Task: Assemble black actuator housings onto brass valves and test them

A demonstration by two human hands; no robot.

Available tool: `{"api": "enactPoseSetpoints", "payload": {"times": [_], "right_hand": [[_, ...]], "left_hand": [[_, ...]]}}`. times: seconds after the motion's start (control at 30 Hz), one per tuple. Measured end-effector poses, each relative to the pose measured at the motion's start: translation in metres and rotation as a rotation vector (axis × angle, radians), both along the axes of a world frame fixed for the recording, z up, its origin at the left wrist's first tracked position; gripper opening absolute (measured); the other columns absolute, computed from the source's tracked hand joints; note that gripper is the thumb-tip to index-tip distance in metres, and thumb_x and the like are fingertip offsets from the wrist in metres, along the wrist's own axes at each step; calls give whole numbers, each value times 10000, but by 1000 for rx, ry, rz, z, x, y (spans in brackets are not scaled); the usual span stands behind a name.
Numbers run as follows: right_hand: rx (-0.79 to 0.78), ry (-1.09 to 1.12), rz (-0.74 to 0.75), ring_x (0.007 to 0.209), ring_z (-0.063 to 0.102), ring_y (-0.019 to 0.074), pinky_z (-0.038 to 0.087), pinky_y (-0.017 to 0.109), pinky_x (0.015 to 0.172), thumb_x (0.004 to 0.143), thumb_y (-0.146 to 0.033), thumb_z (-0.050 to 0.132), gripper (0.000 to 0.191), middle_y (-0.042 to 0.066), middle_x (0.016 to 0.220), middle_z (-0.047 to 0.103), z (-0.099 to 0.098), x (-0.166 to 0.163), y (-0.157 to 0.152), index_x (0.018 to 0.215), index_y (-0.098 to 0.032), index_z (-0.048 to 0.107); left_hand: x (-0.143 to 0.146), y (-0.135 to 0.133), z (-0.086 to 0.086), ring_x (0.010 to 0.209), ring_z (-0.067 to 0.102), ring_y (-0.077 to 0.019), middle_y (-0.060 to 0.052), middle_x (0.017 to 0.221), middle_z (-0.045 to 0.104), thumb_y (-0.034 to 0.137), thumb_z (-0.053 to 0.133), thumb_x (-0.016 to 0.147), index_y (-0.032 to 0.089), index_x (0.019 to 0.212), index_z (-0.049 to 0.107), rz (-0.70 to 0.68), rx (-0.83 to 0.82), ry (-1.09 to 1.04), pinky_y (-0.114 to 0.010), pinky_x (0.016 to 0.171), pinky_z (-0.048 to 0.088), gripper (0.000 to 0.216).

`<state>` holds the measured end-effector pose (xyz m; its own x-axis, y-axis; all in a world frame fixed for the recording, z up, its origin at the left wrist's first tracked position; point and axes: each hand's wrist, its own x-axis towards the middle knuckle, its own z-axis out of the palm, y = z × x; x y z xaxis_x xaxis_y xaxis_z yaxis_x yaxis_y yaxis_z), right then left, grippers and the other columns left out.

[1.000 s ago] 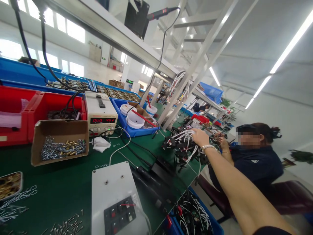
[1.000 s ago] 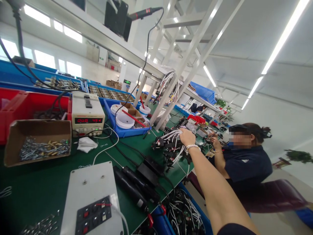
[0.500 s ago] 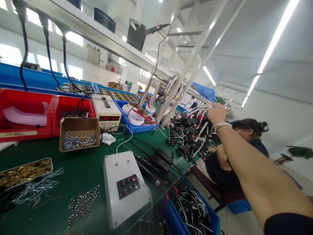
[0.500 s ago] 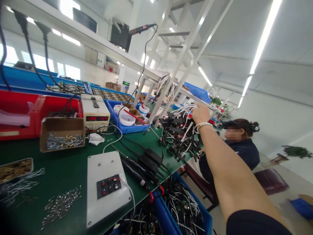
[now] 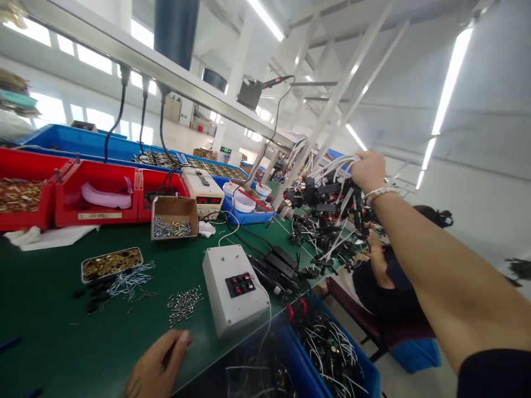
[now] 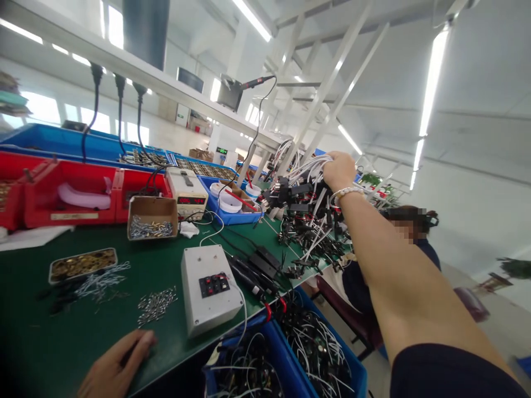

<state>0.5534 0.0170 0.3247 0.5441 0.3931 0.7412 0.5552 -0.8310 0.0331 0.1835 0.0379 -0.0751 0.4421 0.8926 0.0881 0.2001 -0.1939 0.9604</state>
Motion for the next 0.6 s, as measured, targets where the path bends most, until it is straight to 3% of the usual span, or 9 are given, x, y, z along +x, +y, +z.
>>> {"api": "enactPoseSetpoints", "payload": {"times": [0.1,0.2,0.27,0.33,0.37,0.43,0.5,0.6], "right_hand": [[15,-26,52,1086,619,219,500,363,931,1027,-190,651,171,104,1117,670,12,-24,6,1175,-115,695],[14,-44,103,1086,610,179,438,274,855,1013,-136,633,216,143,1116,675,24,-47,12,1215,-91,694],[8,-49,142,1070,606,158,399,264,791,1013,-129,597,241,167,1114,668,30,-62,17,1228,-68,688],[0,-50,184,1038,610,145,378,267,752,1009,-130,576,251,171,1097,669,33,-76,23,1217,-51,692],[-6,-48,205,1015,615,141,373,265,736,1003,-127,576,248,168,1073,675,35,-83,26,1203,-44,698],[-21,-36,246,953,628,137,369,256,706,997,-119,582,236,155,999,690,36,-93,33,1175,-32,711],[-33,-24,281,893,637,136,371,243,676,997,-114,582,228,147,926,697,35,-99,39,1151,-12,717],[-34,-6,327,881,644,145,381,220,657,958,-78,637,191,172,890,690,32,-102,43,1063,55,726]], "left_hand": [[0,-1,8,655,671,-182,20,697,690,503,457,948,257,776,662,-40,124,-89,-259,604,523,363],[23,-17,33,829,704,-207,-42,887,722,458,456,970,240,892,675,-214,385,-225,-305,736,588,318],[58,-39,61,1084,676,-264,-121,1163,695,438,538,939,200,1158,641,-334,524,-189,-392,920,579,340],[109,-62,92,1372,475,-346,-221,1472,490,458,691,838,99,1454,407,-389,572,-42,-463,1085,484,768],[137,-72,106,1454,341,-371,-258,1557,352,487,749,781,45,1513,287,-401,569,63,-467,1133,435,972],[192,-86,125,1492,204,-405,-274,1596,251,518,770,753,28,1542,211,-427,575,208,-501,1164,385,1085],[234,-92,129,1480,205,-443,-291,1583,268,472,759,783,27,1535,250,-456,591,241,-547,1160,367,1011],[267,-102,103,1466,303,-379,-179,1570,372,348,723,857,161,1460,440,-616,689,245,-583,1174,312,692]]}}
